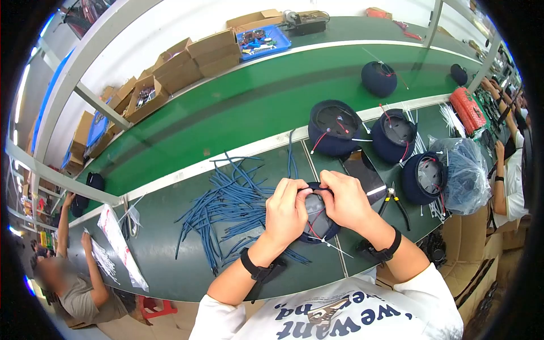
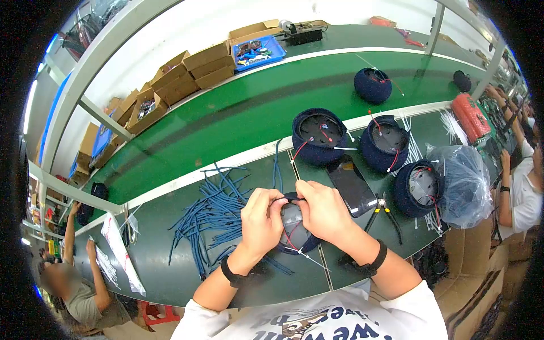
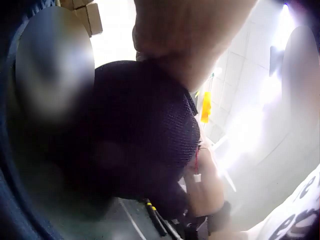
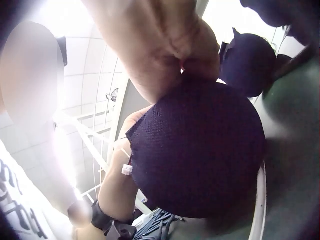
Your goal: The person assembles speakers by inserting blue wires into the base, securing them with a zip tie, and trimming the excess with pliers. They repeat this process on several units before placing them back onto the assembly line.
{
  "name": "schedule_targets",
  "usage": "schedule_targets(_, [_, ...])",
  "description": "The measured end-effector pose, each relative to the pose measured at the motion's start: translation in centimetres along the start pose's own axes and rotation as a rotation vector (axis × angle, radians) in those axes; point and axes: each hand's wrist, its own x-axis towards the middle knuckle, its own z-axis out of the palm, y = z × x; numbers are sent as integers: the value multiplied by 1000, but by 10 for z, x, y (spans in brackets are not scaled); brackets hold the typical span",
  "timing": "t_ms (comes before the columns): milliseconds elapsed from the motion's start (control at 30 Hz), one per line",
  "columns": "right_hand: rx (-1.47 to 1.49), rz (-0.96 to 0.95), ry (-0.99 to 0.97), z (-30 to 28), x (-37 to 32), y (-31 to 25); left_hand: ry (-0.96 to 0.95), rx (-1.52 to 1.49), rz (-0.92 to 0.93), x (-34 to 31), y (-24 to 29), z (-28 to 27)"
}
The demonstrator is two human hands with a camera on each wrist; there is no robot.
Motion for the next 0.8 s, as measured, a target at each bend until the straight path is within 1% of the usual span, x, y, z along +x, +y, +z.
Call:
schedule_targets(33, [15,4,13,1,-1,1,-12,28,15,2,-2,-1])
schedule_targets(133, [77,11,87,3,-2,3,-213,38,-33,7,6,-17])
schedule_targets(167, [96,48,34,-2,-2,2,-301,15,-55,14,8,-28])
schedule_targets(200, [118,85,-19,-12,-2,-3,-373,-55,-129,21,11,-41])
schedule_targets(233, [142,126,-72,-18,-3,-5,-386,-81,-92,27,8,-51])
schedule_targets(267, [165,121,-76,-21,-6,-2,-401,-107,-53,31,6,-61])
schedule_targets(300, [188,118,-81,-25,-9,3,-427,-87,-95,34,10,-71])
schedule_targets(333, [209,118,-85,-27,-14,5,-430,-124,5,32,8,-72])
schedule_targets(367, [245,169,-100,-28,-17,3,-430,-164,103,28,5,-71])
schedule_targets(400, [228,122,-40,-28,-20,1,-427,-205,200,23,3,-69])
schedule_targets(467, [196,42,77,-29,-30,-6,-578,-272,211,13,9,-64])
schedule_targets(500, [169,77,-27,-47,-40,-11,-613,-250,271,10,10,-59])
schedule_targets(533, [202,24,-105,-61,-50,-16,-642,-227,332,8,10,-55])
schedule_targets(600, [65,-65,-299,-79,-65,-32,-664,-224,387,2,3,-46])
schedule_targets(633, [51,-1,-389,-79,-74,-40,-678,-220,419,0,0,-43])
schedule_targets(733, [-91,-168,-288,-56,-87,-29,-711,-217,453,1,2,-40])
schedule_targets(800, [-29,-140,-276,-55,-88,-30,-696,-208,483,-2,4,-35])
